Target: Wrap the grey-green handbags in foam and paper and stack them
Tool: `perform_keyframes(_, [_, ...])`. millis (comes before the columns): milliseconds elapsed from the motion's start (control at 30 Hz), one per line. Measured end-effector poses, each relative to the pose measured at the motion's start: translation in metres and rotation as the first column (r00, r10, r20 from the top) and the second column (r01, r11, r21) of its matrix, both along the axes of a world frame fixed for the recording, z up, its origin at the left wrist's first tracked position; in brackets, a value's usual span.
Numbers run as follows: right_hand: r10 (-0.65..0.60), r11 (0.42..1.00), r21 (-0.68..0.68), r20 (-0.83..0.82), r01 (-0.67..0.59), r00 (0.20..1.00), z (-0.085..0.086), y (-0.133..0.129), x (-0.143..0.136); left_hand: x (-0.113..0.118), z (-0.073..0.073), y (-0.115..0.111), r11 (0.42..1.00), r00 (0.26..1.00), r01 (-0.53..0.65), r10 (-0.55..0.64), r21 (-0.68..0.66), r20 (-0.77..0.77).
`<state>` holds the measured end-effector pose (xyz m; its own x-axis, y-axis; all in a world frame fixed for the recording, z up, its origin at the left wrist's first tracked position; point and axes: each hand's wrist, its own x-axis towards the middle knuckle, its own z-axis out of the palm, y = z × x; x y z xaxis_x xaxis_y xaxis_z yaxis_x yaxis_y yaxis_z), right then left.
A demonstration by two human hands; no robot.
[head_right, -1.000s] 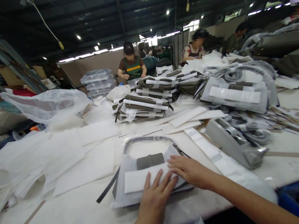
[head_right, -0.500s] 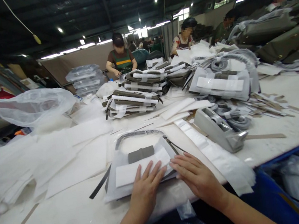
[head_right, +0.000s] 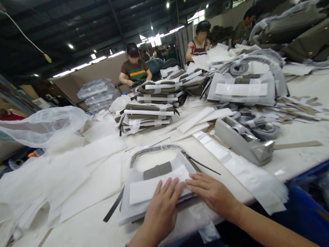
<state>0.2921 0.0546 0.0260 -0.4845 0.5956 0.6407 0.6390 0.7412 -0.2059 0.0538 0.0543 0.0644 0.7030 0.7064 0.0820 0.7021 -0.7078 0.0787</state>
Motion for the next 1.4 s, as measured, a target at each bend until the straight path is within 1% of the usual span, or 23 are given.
perform_keyframes(67, [-0.002,1.0,0.004,-0.021,0.002,1.0,-0.003,0.0,-0.001,0.001,-0.002,-0.002,0.999,1.0,-0.013,0.013,0.038,0.008])
perform_keyframes(200, [-0.004,1.0,0.013,-0.035,0.005,0.999,-0.008,0.002,-0.002,0.001,-0.014,-0.008,0.996,0.998,-0.037,0.033,0.077,0.05])
perform_keyframes(300, [0.02,1.0,-0.016,0.023,-0.019,1.0,-0.007,-0.005,0.005,0.001,-0.021,-0.009,0.993,0.995,-0.072,0.065,0.091,0.069])
perform_keyframes(367, [0.007,0.998,-0.062,0.102,-0.001,0.995,-0.007,-0.021,0.014,0.002,-0.022,-0.009,0.992,0.995,-0.077,0.07,0.1,0.069])
perform_keyframes(467, [-0.012,0.994,-0.106,0.235,0.038,0.972,-0.012,-0.055,0.028,0.002,-0.023,-0.009,0.992,0.995,-0.069,0.061,0.103,0.078])
perform_keyframes(533, [0.012,0.993,-0.114,0.302,0.024,0.953,-0.018,-0.075,0.032,0.002,-0.023,-0.01,0.992,0.994,-0.066,0.057,0.107,0.092])
perform_keyframes(600, [0.051,0.994,-0.106,0.318,-0.018,0.947,-0.025,-0.083,0.029,0.003,-0.023,-0.011,0.991,0.993,-0.07,0.058,0.116,0.104])
perform_keyframes(667, [0.075,0.996,-0.068,0.25,-0.06,0.965,-0.032,-0.081,0.021,0.003,-0.023,-0.011,0.989,0.992,-0.074,0.059,0.129,0.113])
perform_keyframes(733, [0.094,0.996,-0.012,0.129,-0.094,0.987,-0.038,-0.071,0.011,0.002,-0.023,-0.012,0.987,0.992,-0.071,0.055,0.141,0.114])
perform_keyframes(800, [0.117,0.993,0.016,0.023,-0.117,0.993,-0.041,-0.061,0.002,0.002,-0.024,-0.011,0.986,0.992,-0.067,0.05,0.152,0.113])
perform_keyframes(900, [0.131,0.991,-0.002,-0.082,-0.132,0.988,-0.041,-0.056,-0.007,0.001,-0.027,-0.01,0.981,0.992,-0.074,0.053,0.178,0.116])
perform_keyframes(1000, [0.104,0.993,-0.045,-0.162,-0.113,0.981,-0.035,-0.064,-0.01,0.003,-0.033,-0.008,0.968,0.988,-0.09,0.058,0.235,0.141])
perform_keyframes(1100, [0.053,0.996,-0.065,-0.181,-0.066,0.982,-0.029,-0.077,-0.011,0.004,-0.038,-0.007,0.95,0.981,-0.098,0.042,0.296,0.19])
perform_keyframes(1200, [0.021,0.998,-0.055,-0.176,-0.031,0.984,-0.028,-0.088,-0.011,0.006,-0.04,-0.007,0.942,0.975,-0.11,0.04,0.317,0.217])
perform_keyframes(1400, [0.048,0.997,-0.056,-0.141,-0.057,0.989,-0.034,-0.102,-0.007,0.007,-0.041,-0.008,0.935,0.977,-0.108,0.036,0.338,0.211])
